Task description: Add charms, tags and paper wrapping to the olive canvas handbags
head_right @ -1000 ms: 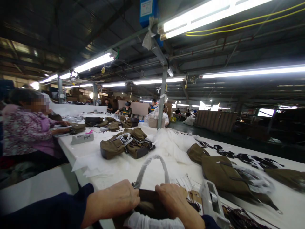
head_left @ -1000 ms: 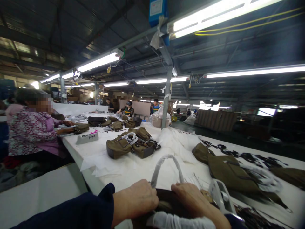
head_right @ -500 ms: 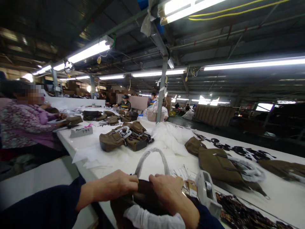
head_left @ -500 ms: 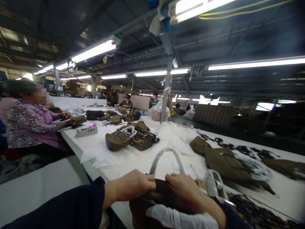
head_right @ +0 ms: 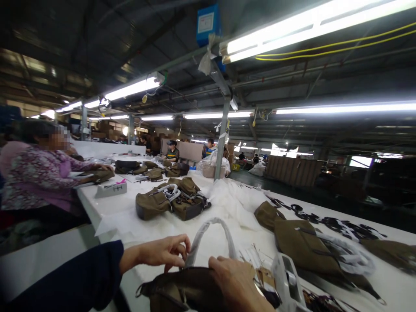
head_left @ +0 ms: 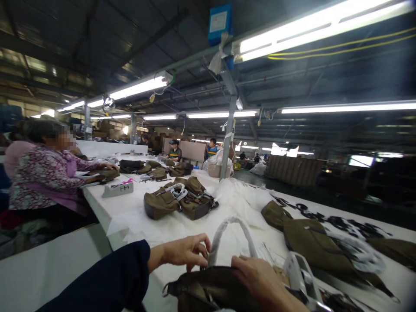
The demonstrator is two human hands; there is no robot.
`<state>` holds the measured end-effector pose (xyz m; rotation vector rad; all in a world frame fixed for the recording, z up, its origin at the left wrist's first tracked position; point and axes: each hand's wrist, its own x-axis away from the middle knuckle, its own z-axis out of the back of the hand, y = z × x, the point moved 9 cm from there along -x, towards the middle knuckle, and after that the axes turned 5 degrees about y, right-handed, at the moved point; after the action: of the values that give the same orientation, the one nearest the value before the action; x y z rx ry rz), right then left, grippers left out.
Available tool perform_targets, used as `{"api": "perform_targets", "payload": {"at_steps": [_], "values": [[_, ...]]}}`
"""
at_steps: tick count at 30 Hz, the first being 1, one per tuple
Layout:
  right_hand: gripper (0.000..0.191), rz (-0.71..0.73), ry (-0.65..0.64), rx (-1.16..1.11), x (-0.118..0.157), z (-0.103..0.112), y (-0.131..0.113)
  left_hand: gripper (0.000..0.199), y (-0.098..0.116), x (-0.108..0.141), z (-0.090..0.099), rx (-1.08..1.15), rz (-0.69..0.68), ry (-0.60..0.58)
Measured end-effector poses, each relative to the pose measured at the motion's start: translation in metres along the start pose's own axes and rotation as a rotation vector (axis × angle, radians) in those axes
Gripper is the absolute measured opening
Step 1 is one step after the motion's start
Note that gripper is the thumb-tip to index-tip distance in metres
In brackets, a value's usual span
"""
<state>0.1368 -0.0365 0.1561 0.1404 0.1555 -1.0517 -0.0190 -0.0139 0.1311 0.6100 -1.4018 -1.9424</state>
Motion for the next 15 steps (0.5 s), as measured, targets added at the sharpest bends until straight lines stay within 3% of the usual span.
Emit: {"api": "perform_targets", "payload": {"at_steps": [4, 8, 10, 15], "values": [[0.017, -0.006, -0.022, 0.003, 0.002, 0.000, 0.003, 0.038, 0.005, 0.000, 0.002, -0.187, 0.054, 0.015], [0.019, -0.016, -0.071, 0.011, 0.002, 0.003, 0.003, 0.016, 0.044, 0.011, -0.001, -0.712, -0.134, 0.064], [0.021, -0.017, -0.088, 0.027, 0.003, 0.004, 0.003, 0.015, 0.062, 0.019, -0.008, -0.911, -0.239, 0.047], [0.018, -0.006, -0.036, 0.015, 0.005, 0.004, 0.012, 0.019, 0.079, 0.038, -0.006, -1.224, -0.314, 0.056]]}}
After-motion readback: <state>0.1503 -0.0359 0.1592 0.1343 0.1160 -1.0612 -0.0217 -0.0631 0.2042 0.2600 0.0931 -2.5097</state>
